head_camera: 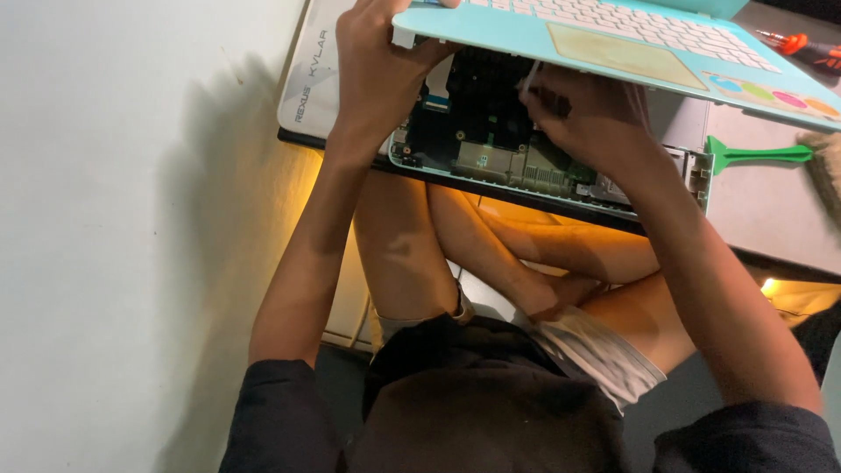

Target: The person uses a green plastic pry tool to remove the bottom cover of a light blue laptop. They then use a brush to clean the internal components and a screwdriver to unscrew parts inside the chassis.

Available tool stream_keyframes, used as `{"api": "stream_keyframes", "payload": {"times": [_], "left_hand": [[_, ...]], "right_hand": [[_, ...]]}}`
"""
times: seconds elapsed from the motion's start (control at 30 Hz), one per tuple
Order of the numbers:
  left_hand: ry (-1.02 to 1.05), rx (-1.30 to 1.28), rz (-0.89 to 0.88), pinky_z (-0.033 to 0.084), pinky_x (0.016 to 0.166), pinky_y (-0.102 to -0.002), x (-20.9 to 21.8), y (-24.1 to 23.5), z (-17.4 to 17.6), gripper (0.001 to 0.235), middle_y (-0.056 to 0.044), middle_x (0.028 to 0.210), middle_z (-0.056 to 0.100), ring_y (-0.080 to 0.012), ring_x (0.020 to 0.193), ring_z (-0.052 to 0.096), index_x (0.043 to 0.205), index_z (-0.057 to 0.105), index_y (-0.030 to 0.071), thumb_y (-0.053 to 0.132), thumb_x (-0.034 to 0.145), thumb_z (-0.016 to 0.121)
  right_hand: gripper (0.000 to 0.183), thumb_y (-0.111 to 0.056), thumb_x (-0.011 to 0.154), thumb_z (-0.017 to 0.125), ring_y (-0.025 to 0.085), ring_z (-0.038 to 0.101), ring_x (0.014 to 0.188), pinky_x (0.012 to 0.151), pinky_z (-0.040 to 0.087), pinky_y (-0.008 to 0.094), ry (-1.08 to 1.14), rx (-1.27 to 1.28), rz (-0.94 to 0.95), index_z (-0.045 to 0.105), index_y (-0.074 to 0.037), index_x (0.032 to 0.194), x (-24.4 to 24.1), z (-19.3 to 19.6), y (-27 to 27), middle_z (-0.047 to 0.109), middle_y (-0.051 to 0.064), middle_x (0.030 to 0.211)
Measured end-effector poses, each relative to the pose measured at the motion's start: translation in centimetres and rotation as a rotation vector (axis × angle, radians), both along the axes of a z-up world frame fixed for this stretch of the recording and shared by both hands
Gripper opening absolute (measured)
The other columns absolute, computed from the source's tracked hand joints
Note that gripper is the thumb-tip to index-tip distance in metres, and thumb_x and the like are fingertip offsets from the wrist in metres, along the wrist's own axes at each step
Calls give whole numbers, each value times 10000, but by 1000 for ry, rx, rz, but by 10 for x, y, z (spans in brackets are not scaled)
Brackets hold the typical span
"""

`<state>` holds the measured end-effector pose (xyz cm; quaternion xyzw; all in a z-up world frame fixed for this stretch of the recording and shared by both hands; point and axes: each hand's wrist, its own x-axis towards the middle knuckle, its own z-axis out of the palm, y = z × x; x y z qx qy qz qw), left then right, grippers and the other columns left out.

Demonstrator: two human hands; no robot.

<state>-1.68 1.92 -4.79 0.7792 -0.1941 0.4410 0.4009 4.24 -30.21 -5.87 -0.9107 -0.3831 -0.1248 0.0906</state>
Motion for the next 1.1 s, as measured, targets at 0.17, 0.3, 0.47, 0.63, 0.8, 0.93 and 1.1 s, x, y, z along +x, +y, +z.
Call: {"api": "stream_keyframes", "payload": {"times": [0.17, 0.3, 0.47, 0.63, 0.8, 0.93, 1.1], "left_hand": [[-13, -10, -5, 561, 831, -395, 0, -2, 3, 314, -15, 1180, 859, -262, 1077, 835, 1227, 801, 153, 139, 1064, 1069], [-18, -21, -21, 605, 886, -390, 3, 2, -2, 332, -24, 1202, 875, -258, 1131, 850, 1247, 823, 143, 133, 1044, 1085], [-14, -34, -1, 614, 918, -386, 0, -1, 0, 391, 21, 1247, 841, -231, 1154, 819, 1262, 791, 199, 124, 1037, 1103], [-6, -3, 38, 586, 899, -387, -4, -3, 2, 440, 71, 1302, 806, -241, 1179, 778, 1268, 767, 265, 72, 1035, 1086], [91, -43, 66, 525, 909, -349, -4, -4, 5, 406, 125, 1175, 824, -215, 1051, 730, 1189, 788, 287, 143, 934, 1071], [27, -26, 65, 483, 847, -353, -7, -6, 15, 397, 124, 1109, 760, -196, 968, 662, 1107, 733, 282, 98, 936, 1040], [48, -31, 67, 506, 1075, -370, 2, -6, 5, 359, 121, 1214, 888, -166, 1145, 856, 1178, 762, 262, 111, 970, 1014]], "right_hand": [[202, -306, 1261, 820, 175, 715, 930, 934, 529, 356, 242, 306, -37, 885, -137, 1350, -20, 11, 1, 769, 6, 930], [260, -355, 1223, 808, 332, 808, 917, 655, 559, 497, -258, -4, -197, 804, -169, 1405, -63, 33, -8, 804, -71, 999], [212, -325, 1250, 779, 163, 723, 731, 501, 399, 341, -306, 78, 60, 846, -160, 1366, -92, 23, 42, 801, -24, 1053], [308, -328, 1264, 671, 268, 795, 867, 478, 523, 408, -129, 117, 189, 886, -143, 1386, -59, 13, 91, 810, 26, 1148], [222, -297, 1205, 716, 320, 706, 794, 655, 541, 515, 210, 106, 68, 687, -146, 1045, -53, 21, 112, 705, 18, 900], [176, -275, 1163, 670, 356, 687, 714, 588, 519, 527, 197, 77, 59, 703, -114, 1102, -53, 24, 119, 711, 47, 838], [171, -244, 1102, 619, 462, 677, 733, 576, 498, 621, 50, 18, 92, 606, -79, 1140, -49, 11, 128, 701, 157, 874]]}}
